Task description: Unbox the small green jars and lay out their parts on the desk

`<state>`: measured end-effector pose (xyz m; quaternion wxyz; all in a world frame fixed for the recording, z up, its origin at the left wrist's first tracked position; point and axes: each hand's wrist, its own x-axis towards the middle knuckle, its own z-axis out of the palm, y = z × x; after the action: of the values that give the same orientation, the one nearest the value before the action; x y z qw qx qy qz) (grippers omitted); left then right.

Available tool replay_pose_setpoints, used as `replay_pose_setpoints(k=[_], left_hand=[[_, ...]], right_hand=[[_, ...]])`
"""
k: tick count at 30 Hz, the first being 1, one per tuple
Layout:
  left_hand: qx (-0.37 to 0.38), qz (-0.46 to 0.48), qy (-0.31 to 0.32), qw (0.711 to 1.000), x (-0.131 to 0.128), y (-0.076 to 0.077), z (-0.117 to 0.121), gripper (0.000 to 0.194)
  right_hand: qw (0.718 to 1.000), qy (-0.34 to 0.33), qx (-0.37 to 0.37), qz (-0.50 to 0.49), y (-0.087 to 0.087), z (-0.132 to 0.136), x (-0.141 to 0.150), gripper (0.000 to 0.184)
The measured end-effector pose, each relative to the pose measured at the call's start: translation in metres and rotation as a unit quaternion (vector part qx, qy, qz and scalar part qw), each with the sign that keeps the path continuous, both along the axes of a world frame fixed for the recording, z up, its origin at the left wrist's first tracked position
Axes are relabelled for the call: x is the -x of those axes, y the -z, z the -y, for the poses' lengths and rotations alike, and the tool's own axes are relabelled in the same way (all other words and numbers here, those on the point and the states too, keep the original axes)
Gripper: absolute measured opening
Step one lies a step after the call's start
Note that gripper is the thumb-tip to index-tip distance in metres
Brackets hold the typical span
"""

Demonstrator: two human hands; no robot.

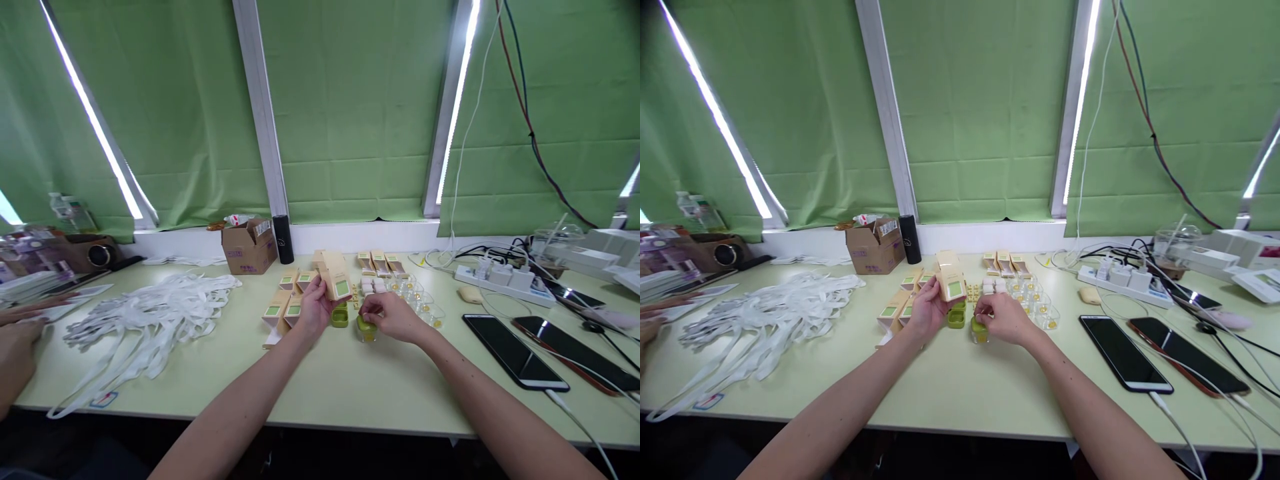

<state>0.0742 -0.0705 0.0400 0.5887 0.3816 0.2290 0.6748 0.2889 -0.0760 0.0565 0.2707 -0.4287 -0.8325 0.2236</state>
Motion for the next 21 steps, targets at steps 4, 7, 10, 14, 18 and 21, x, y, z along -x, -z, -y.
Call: replay_pose_setpoints(k=[4, 7, 10, 14, 18, 21], left_hand=[[0.006, -0.003, 0.017, 1.0, -0.001, -0.002, 0.004, 0.036], [0.007, -0.006, 0.026, 1.0, -0.001, -0.003, 0.006, 0.035], [0.008, -0.012, 0.031, 0.999, -0.001, -0.004, 0.007, 0.036], [0.004, -0.018, 0.035, 0.999, -0.002, -0.003, 0.007, 0.036], [-0.001, -0.024, 0.032, 0.999, -0.004, -0.001, 0.007, 0.041], [-0.002, -0.041, 0.018, 0.999, -0.005, -0.001, 0.007, 0.046]], right_hand=[[1.0, 0.002, 0.007, 0.007, -0.001, 0.002, 0.001, 0.011], [1.0, 0.002, 0.007, -0.015, 0.001, 0.0, 0.002, 0.01], [0.992, -0.004, 0.015, -0.125, 0.002, -0.006, 0.005, 0.016], [0.961, -0.004, 0.034, -0.275, -0.003, -0.013, 0.013, 0.032], [0.946, -0.043, 0.089, -0.309, -0.01, -0.017, 0.026, 0.046], [0.925, -0.067, 0.143, -0.345, -0.008, -0.022, 0.034, 0.049]])
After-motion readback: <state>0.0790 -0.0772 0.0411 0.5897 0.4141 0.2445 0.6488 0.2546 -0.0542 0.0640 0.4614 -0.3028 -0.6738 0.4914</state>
